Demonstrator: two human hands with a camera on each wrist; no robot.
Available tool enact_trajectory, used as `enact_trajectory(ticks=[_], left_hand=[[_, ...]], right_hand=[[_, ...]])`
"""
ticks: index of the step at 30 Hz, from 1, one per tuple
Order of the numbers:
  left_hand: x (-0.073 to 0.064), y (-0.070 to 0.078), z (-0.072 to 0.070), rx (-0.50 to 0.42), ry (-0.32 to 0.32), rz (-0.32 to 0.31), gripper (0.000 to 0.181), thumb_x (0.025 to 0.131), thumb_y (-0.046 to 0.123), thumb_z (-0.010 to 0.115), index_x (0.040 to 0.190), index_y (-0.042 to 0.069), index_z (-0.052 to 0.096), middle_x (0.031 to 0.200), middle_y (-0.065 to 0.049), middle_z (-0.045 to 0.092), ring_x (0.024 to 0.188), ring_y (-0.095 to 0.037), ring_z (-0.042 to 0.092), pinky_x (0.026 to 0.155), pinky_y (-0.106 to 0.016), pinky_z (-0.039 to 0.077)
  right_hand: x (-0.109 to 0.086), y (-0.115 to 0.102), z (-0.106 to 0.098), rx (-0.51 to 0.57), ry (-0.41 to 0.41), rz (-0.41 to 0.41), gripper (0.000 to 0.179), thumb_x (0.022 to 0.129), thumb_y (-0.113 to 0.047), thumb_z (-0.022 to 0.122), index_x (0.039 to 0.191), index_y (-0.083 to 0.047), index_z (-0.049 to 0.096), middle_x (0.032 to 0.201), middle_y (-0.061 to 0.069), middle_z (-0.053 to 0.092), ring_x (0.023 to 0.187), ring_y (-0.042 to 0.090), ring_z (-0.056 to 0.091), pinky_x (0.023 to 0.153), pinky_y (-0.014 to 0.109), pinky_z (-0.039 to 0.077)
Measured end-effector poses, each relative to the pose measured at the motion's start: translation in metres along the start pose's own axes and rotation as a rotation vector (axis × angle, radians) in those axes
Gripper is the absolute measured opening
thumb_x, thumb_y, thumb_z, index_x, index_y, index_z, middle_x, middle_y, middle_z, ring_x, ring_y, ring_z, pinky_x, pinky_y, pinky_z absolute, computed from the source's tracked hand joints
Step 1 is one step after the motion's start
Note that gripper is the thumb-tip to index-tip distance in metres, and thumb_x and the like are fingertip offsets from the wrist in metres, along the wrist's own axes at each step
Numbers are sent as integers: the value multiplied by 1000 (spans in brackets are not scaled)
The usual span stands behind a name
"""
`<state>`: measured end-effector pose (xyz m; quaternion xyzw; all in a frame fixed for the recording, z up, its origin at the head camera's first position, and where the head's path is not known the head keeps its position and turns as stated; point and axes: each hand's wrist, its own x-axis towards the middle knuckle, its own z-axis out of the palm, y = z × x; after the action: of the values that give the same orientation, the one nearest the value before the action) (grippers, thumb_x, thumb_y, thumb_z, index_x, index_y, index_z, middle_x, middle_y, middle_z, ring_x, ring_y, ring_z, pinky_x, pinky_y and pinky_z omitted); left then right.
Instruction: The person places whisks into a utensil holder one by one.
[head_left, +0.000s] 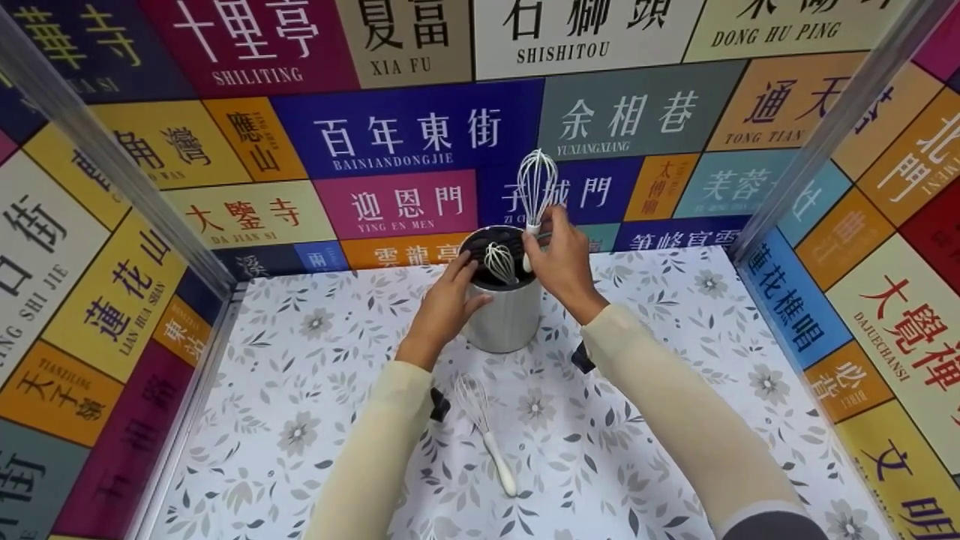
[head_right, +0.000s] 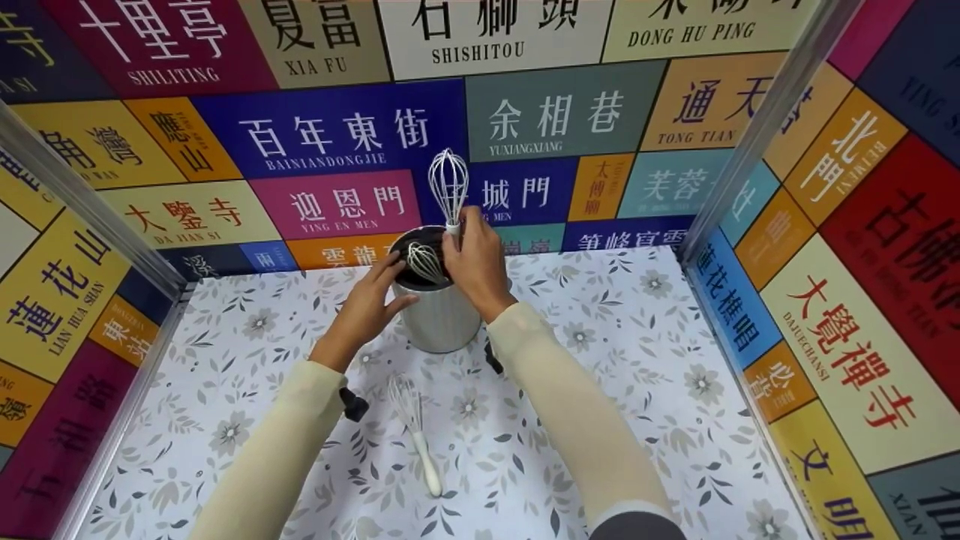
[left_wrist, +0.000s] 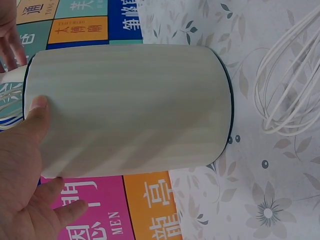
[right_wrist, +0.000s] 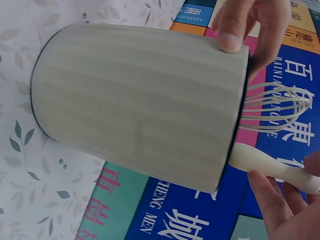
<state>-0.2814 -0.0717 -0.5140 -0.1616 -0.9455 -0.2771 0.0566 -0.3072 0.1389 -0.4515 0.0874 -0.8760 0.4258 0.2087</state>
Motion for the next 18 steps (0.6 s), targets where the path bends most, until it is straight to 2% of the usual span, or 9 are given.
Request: enact_trajectory(ticks=[9,14,18], left_hand=[[-1,-2,0,17,20,42,68,98,39,66,154,6,45,166,-10,33,141,-32,50,115,-45,45],[-1,-2,0,7,22,45,68,98,39,66,154,6,45,166,-10,33,142,-33,50,115,-45,45],[-1,-2,0,2,22,43,68,99,39,66,153,6,45,166,-10,33,141,-33,50,115,-45,45]], right_hand=[[-5,9,4,-58,-4,31,25,96,-26,69,102,-5,57,94,12,72,87,28,69,77,44,56],[-5,12,4,-96,-10,51,25,95,-27,70,98,-5,58,91,13,71,82,29,67,73,45,54],[-6,13,5,-107,-16,74,27,95,-30,71,98,-5,60,93,13,72,85,29,70,75,45,57]])
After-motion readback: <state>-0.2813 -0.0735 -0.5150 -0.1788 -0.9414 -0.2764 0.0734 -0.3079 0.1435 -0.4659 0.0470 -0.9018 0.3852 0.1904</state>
